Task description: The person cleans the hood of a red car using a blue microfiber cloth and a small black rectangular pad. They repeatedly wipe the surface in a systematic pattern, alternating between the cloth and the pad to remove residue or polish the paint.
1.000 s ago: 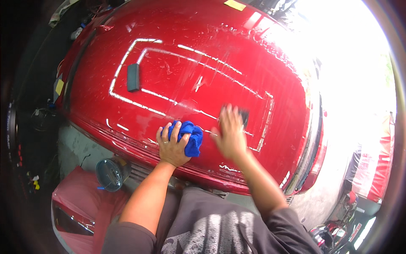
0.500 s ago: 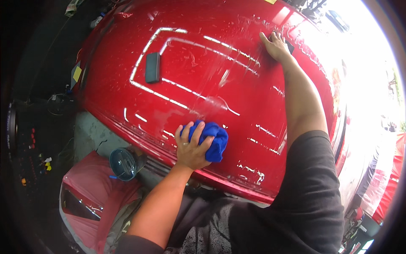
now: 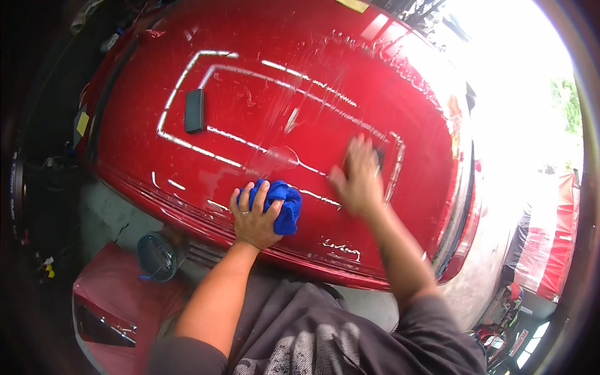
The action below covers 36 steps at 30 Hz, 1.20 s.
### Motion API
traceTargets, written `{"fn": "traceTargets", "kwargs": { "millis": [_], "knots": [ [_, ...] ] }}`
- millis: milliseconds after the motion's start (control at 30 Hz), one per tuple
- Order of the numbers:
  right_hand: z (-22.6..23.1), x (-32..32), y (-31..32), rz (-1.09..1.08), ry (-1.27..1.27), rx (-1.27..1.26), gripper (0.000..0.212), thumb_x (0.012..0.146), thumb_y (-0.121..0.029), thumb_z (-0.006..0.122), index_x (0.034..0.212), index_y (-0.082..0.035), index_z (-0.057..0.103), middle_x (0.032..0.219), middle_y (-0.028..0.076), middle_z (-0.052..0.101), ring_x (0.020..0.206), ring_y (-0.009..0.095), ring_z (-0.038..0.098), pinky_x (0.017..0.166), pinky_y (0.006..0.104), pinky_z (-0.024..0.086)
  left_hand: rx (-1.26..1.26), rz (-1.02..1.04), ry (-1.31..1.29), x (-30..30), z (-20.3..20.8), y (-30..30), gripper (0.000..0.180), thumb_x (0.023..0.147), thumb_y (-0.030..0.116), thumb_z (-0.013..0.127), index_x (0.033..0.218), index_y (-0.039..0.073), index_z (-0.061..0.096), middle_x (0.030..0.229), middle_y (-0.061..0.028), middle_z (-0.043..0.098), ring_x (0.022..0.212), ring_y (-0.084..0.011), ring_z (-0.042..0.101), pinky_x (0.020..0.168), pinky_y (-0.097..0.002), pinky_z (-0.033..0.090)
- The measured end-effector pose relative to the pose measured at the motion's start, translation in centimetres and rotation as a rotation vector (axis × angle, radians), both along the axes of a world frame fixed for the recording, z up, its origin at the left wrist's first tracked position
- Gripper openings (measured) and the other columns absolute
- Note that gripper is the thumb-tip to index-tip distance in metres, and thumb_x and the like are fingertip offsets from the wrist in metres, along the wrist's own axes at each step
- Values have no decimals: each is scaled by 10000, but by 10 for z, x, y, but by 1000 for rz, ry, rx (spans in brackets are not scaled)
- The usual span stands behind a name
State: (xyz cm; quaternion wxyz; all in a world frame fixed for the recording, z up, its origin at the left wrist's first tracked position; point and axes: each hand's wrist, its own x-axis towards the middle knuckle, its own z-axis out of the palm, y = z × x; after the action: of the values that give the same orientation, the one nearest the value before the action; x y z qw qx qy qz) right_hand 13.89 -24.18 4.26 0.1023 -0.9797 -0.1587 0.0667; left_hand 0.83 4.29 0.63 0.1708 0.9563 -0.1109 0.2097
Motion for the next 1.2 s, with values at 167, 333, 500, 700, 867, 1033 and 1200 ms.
{"fn": "traceTargets", "kwargs": {
  "millis": [167, 333, 500, 700, 867, 1033, 1200],
  "knots": [
    [-10, 285, -77, -288, -22, 26, 1007, 1088, -785, 411, 1716, 2, 365, 1796, 268, 324, 1658, 433, 341, 1344, 510, 338, -62, -62, -62, 9, -1, -13, 461, 860, 525, 808, 1251, 324, 667, 1629, -78, 559, 1498, -417, 463, 1214, -700, 338],
    [-23, 202, -29, -248, -114, -17, 922, 1139, -676, 406, 1730, 25, 306, 1807, 304, 267, 1679, 485, 257, 1365, 551, 267, 7, -64, -41, 10, 1, -5, 479, 874, 548, 804, 1251, 276, 687, 1625, -130, 541, 1499, -451, 447, 1239, -686, 301],
    [-1, -113, 24, 59, 61, 91, 1037, 1004, -518, 730, 1702, 111, 292, 1792, 373, 225, 1695, 540, 157, 1375, 630, 170, 38, 7, -39, 10, 7, -6, 415, 902, 462, 782, 1265, 280, 697, 1593, -110, 550, 1476, -437, 468, 1210, -713, 341],
    [16, -69, 19, 164, 99, 77, 1008, 1021, -607, 672, 1714, 46, 339, 1808, 313, 260, 1700, 499, 190, 1375, 595, 196, 45, -23, -48, 8, 1, -6, 470, 883, 541, 794, 1251, 264, 702, 1600, -129, 554, 1491, -452, 454, 1223, -715, 319],
    [1, 215, 16, -39, -103, 49, 985, 1075, -715, 547, 1735, -11, 345, 1831, 231, 271, 1710, 414, 216, 1400, 485, 202, 11, -72, -32, 2, 3, 0, 538, 855, 605, 810, 1267, 277, 704, 1600, -122, 559, 1495, -456, 450, 1221, -702, 316],
    [-13, 276, 5, -201, -74, 43, 1080, 1056, -765, 527, 1745, 30, 284, 1828, 273, 244, 1711, 431, 200, 1399, 507, 185, -4, -67, -74, 10, 1, -12, 462, 887, 530, 784, 1266, 282, 693, 1605, -113, 560, 1466, -441, 488, 1206, -709, 344],
    [18, -20, 59, 94, -22, 128, 1061, 957, -556, 762, 1709, 62, 339, 1800, 335, 262, 1697, 501, 203, 1377, 606, 189, 50, 14, -53, 5, 4, 3, 406, 906, 478, 771, 1246, 270, 696, 1605, -115, 551, 1463, -440, 487, 1193, -719, 357]
  ]
}}
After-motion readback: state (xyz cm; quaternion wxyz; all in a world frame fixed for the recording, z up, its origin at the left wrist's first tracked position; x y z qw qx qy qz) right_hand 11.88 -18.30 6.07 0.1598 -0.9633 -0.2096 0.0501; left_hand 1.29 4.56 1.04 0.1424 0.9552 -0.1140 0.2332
